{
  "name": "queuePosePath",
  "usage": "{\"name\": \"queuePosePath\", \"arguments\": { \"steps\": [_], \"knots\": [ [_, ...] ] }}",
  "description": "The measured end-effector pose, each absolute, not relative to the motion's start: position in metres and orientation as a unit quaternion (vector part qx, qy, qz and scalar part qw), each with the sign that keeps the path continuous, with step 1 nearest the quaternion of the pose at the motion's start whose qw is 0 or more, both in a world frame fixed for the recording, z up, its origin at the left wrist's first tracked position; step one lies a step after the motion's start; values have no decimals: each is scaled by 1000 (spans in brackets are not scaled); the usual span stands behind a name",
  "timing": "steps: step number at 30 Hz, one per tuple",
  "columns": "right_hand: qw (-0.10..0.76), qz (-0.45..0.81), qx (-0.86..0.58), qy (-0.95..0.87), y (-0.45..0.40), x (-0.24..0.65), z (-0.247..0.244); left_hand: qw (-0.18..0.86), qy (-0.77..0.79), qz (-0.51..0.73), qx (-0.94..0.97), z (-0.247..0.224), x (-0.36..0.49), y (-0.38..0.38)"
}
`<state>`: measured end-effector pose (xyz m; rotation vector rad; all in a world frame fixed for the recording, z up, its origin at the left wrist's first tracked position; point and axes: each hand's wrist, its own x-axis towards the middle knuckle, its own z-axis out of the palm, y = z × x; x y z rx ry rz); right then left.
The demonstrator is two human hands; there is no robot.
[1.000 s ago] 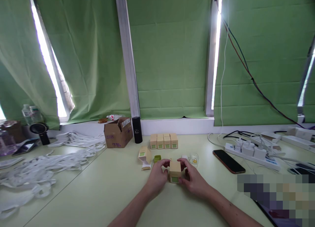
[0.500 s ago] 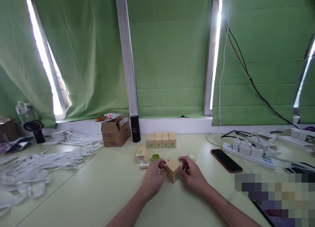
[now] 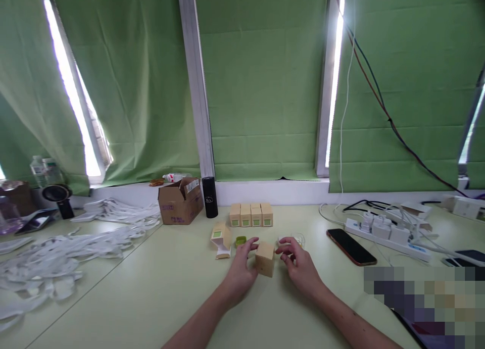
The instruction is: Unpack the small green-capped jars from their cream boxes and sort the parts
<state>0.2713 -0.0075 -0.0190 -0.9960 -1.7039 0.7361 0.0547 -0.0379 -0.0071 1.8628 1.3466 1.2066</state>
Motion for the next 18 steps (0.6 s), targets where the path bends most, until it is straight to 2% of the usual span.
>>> {"name": "queuePosePath", "arguments": {
  "steps": [4,11,18],
  "knots": [
    [499,290,-440,-688,-6,274,-18,254,504,456,689,-14,53,-33],
    [495,345,-388,-696,-13,269,-16,240,535,435,684,-10,54,-35],
    [504,298,-416,-696,-9,272,-19,206,546,441,682,0,60,-39]
  ]
}}
